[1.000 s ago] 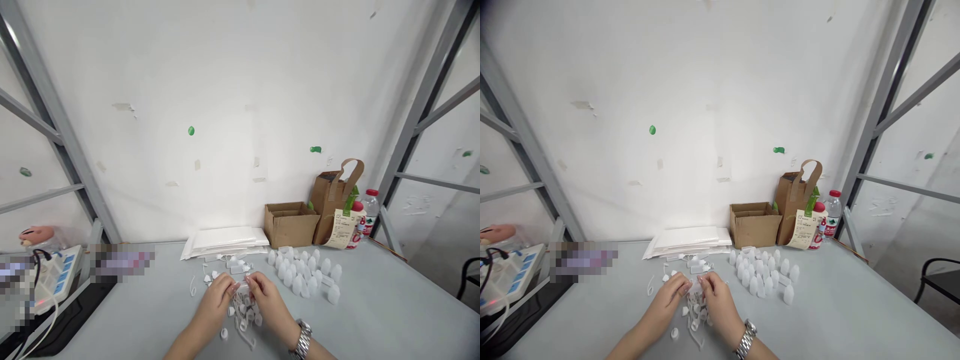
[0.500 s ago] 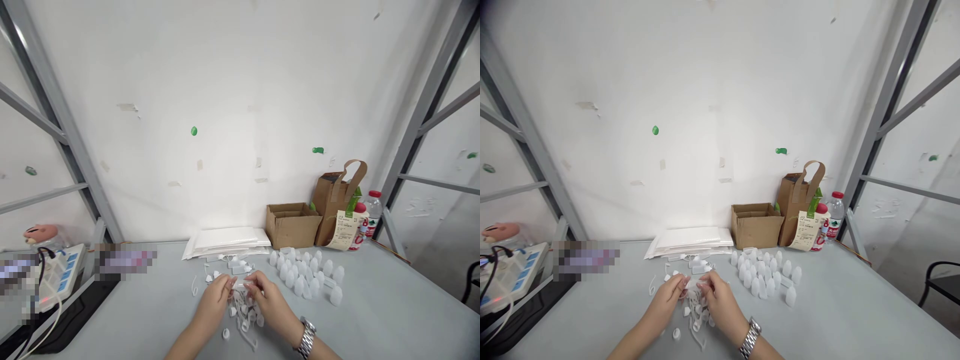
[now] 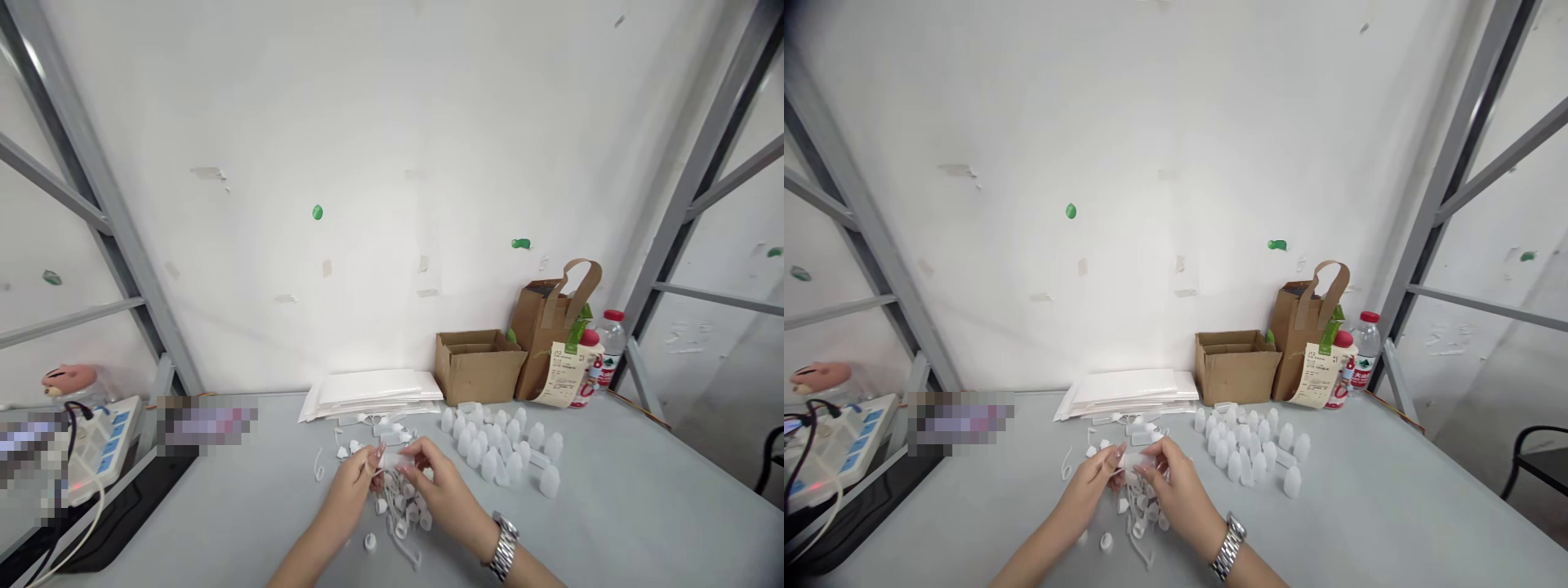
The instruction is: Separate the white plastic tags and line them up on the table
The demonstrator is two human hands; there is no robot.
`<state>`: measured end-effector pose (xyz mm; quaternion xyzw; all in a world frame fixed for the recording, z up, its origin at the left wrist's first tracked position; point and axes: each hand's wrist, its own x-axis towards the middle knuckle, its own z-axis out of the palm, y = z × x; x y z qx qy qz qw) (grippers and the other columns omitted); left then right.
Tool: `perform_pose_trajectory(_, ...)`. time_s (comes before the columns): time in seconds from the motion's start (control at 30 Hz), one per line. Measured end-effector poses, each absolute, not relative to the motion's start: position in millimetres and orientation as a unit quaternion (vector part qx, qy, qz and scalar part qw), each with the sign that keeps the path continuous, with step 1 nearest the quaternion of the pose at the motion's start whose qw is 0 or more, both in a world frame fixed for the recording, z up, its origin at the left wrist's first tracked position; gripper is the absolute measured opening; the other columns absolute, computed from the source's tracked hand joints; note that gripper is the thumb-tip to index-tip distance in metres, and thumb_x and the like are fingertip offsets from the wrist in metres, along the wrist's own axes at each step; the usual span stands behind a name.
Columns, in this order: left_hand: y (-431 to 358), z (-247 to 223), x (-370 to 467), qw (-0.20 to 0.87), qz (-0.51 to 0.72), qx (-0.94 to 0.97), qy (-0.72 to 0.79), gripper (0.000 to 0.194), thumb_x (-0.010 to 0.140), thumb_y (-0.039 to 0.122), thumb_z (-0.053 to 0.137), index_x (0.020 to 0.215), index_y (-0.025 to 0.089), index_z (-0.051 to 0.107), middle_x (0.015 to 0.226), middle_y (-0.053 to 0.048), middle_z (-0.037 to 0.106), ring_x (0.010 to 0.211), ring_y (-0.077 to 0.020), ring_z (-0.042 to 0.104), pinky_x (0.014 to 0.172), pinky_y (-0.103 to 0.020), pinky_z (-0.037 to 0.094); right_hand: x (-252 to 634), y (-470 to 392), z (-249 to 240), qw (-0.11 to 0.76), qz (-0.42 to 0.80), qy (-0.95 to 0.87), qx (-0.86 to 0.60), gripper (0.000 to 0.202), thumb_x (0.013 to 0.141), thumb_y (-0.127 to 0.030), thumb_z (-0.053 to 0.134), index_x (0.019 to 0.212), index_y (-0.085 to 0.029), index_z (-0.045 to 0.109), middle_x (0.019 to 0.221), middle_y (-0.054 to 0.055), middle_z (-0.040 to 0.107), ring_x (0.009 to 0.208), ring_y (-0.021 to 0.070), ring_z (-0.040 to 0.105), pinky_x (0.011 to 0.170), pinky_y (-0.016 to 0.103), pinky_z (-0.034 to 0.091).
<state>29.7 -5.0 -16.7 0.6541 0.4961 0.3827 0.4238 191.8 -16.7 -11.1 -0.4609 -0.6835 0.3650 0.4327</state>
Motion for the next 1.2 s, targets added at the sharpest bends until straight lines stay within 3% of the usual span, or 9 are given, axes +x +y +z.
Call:
perform_pose_trajectory(0.13,-6.0,-13.5,29.9,0.396,0.379,0.674,0.496,0.039,0.080,0.054,0.033,0.059,0.021,0.040,0.057,0.004,0.042,0.058,-0.0144,0.045,0.059,-0.026,0.038,191.0,-16.4,-9.6,0.383,0.408,-0.691,-0.457,0.028,0.088,-0.036,0.037,0.088,-0.019,0.059,0.073,0.002,0.061,0.068,0.0160,0.057,0.066,0.027,0.044)
perform_pose_trajectory(0.2,-6.8,-13.2,29.4,0.387,0.373,0.672,0.509,0.040,0.079,0.054,0.033,0.058,0.021,0.040,0.055,0.004,0.042,0.056,-0.0141,0.044,0.057,-0.026,0.037,190.8,-17.0,-9.8,0.376,0.380,-0.714,-0.453,0.022,0.087,-0.030,0.041,0.092,-0.019,0.060,0.081,0.003,0.062,0.075,0.0166,0.058,0.071,0.028,0.045)
perform_pose_trajectory(0.3,-6.9,-15.4,28.9,0.416,0.365,0.649,0.523,0.043,0.077,0.057,0.034,0.055,0.021,0.040,0.052,0.004,0.042,0.052,-0.0132,0.044,0.054,-0.025,0.037,191.8,-19.5,-11.2,0.373,0.264,-0.770,-0.446,0.016,0.082,-0.018,0.050,0.096,-0.020,0.058,0.092,0.005,0.061,0.088,0.0186,0.055,0.079,0.030,0.043)
perform_pose_trajectory(0.53,1.0,-21.5,28.2,0.467,0.351,0.589,0.558,0.051,0.069,0.068,0.033,0.050,0.021,0.041,0.043,0.005,0.042,0.042,-0.0123,0.042,0.047,-0.025,0.036,195.5,-17.3,-20.0,0.329,0.015,-0.838,-0.436,0.029,0.071,0.006,0.044,0.088,-0.016,0.052,0.086,0.006,0.059,0.081,0.0209,0.052,0.075,0.036,0.042)
perform_pose_trajectory(0.63,0.4,-16.4,22.8,0.409,0.354,0.616,0.573,0.048,0.074,0.063,0.032,0.054,0.020,0.044,0.050,0.003,0.049,0.050,-0.0144,0.049,0.053,-0.026,0.039,199.4,-13.7,-19.3,0.345,0.005,-0.819,-0.458,0.026,0.075,0.003,0.044,0.091,-0.017,0.051,0.084,0.006,0.060,0.081,0.0211,0.053,0.075,0.036,0.042)
perform_pose_trajectory(0.8,-8.2,-6.7,17.4,0.182,0.330,0.710,0.595,0.034,0.079,0.050,0.041,0.069,0.022,0.057,0.076,-0.002,0.058,0.082,-0.0216,0.053,0.074,-0.033,0.041,205.6,-10.4,-15.2,0.363,0.038,-0.784,-0.503,0.019,0.082,-0.011,0.049,0.099,-0.019,0.052,0.089,0.006,0.062,0.086,0.0223,0.055,0.076,0.037,0.044)
perform_pose_trajectory(0.9,-10.6,-6.7,19.0,0.201,0.355,0.718,0.563,0.031,0.081,0.047,0.042,0.095,0.026,0.060,0.095,-0.004,0.059,0.097,-0.0223,0.050,0.086,-0.037,0.040,204.8,-11.4,-13.5,0.361,0.063,-0.786,-0.498,0.016,0.082,-0.014,0.051,0.097,-0.019,0.053,0.092,0.006,0.062,0.089,0.0222,0.055,0.079,0.037,0.044)
perform_pose_trajectory(0.97,-10.4,-8.9,20.9,0.237,0.366,0.728,0.529,0.031,0.082,0.045,0.042,0.101,0.028,0.059,0.101,-0.003,0.058,0.102,-0.0214,0.049,0.090,-0.037,0.039,202.8,-13.1,-12.5,0.359,0.083,-0.796,-0.480,0.016,0.083,-0.016,0.051,0.099,-0.020,0.053,0.094,0.005,0.062,0.091,0.0215,0.055,0.081,0.037,0.043)
perform_pose_trajectory(1.2,-6.0,-9.1,24.3,0.312,0.351,0.738,0.484,0.032,0.083,0.040,0.039,0.064,0.020,0.057,0.079,-0.004,0.058,0.082,-0.0195,0.053,0.080,-0.032,0.042,202.6,-13.5,-10.8,0.341,0.079,-0.815,-0.462,0.014,0.082,-0.013,0.053,0.095,-0.019,0.053,0.089,0.005,0.062,0.087,0.0208,0.054,0.079,0.037,0.043)
